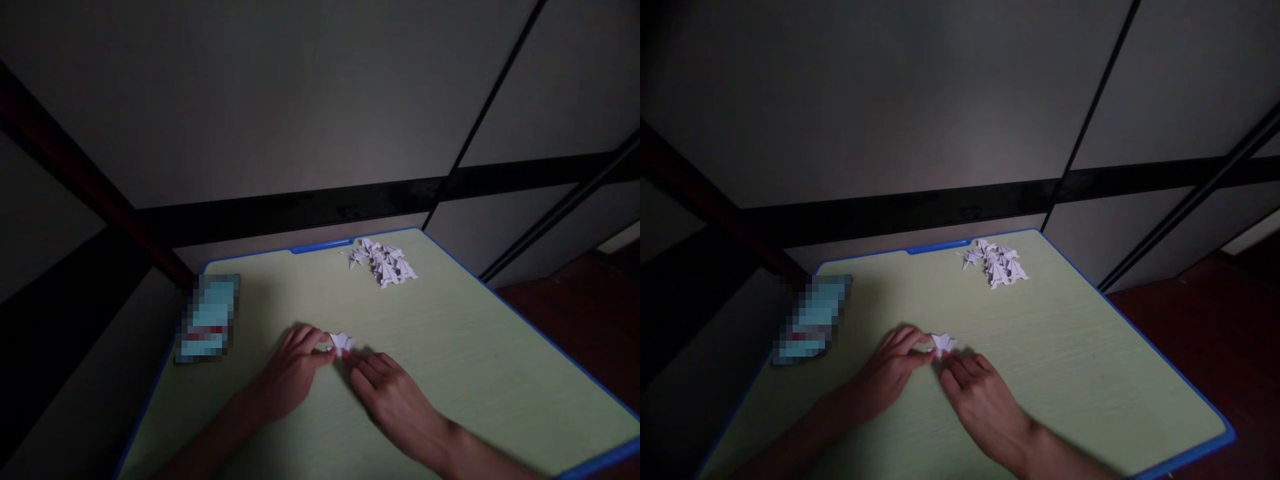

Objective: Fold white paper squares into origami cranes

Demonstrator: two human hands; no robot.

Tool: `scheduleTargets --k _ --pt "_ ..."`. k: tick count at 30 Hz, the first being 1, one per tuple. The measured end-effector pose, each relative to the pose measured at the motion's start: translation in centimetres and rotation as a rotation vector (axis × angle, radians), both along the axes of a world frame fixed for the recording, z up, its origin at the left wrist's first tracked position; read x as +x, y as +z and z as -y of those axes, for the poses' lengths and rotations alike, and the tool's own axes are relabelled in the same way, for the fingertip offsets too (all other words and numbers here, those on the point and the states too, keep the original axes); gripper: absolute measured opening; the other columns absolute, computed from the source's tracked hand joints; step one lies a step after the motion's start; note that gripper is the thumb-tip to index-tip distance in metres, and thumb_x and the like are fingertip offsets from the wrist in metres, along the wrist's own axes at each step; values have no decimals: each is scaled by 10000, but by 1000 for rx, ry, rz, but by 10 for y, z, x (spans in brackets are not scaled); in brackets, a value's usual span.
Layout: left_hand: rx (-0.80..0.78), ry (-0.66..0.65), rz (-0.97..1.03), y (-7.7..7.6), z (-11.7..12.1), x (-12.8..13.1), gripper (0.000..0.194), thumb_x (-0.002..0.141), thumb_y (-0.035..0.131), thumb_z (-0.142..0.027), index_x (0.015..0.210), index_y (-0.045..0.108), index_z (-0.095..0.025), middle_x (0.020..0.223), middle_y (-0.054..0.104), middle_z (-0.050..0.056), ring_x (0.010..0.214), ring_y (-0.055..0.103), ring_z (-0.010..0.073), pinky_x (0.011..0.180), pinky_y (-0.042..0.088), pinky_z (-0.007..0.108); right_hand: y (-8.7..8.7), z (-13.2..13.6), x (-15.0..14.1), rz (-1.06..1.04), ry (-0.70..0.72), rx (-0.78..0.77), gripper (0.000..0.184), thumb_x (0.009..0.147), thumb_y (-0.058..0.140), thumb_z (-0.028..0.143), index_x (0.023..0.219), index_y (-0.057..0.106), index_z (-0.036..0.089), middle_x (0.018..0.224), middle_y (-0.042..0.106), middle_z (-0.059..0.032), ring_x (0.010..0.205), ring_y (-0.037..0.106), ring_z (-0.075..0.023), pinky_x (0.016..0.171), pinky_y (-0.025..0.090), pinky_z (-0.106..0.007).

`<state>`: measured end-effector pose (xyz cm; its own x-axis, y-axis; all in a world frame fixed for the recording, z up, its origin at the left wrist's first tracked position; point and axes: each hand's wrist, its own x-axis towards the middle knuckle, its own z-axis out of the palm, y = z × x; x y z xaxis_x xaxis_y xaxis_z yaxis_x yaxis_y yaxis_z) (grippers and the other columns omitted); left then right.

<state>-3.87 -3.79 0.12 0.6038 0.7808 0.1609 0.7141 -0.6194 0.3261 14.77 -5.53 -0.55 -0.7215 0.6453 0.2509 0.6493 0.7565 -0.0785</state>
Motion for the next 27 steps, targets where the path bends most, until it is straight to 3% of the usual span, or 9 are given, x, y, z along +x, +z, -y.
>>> scheduleTargets --k 4,8,12,17,22,27 --pt "80 -29 -35 -2 5 -2 383 746 432 -59 1079 512 -229 1100 522 39 976 429 176 817 382 332 3 4 3 -11 -13 -78 225 745 481 46 957 494 119 975 593 -65 870 530 -158 799 413 -282" --pt "255 -11 -127 -11 12 3 346 769 409 -80 1097 490 -158 1116 525 66 1010 436 180 855 364 328 1 8 1 18 -21 -1 174 755 500 88 927 507 113 1125 518 -110 935 511 -180 824 402 -310" --pt "445 -24 -208 -24 19 14 282 792 368 -87 1029 520 -94 1080 549 90 1061 422 201 918 305 351 -2 10 -4 47 -25 87 174 758 515 138 930 509 114 1080 552 -118 964 505 -207 822 406 -341" --pt "440 38 -285 -27 23 21 316 783 320 -36 1052 486 -52 1059 566 124 989 500 197 862 370 315 -7 14 -13 54 -51 180 178 746 530 156 913 516 96 1033 578 -152 999 502 -235 857 393 -347" --pt "474 -38 -314 -18 29 19 376 764 278 -19 1102 440 -43 1114 544 130 1026 487 203 852 388 302 -7 16 -16 71 -57 174 206 750 516 157 944 501 87 1039 570 -168 988 514 -233 872 385 -348" --pt "284 -42 -261 -7 26 14 409 704 319 0 1086 450 -62 1147 519 131 1070 447 202 876 380 308 -1 12 -17 24 -85 102 204 768 467 112 970 488 114 1051 564 -138 993 505 -219 869 364 -375"
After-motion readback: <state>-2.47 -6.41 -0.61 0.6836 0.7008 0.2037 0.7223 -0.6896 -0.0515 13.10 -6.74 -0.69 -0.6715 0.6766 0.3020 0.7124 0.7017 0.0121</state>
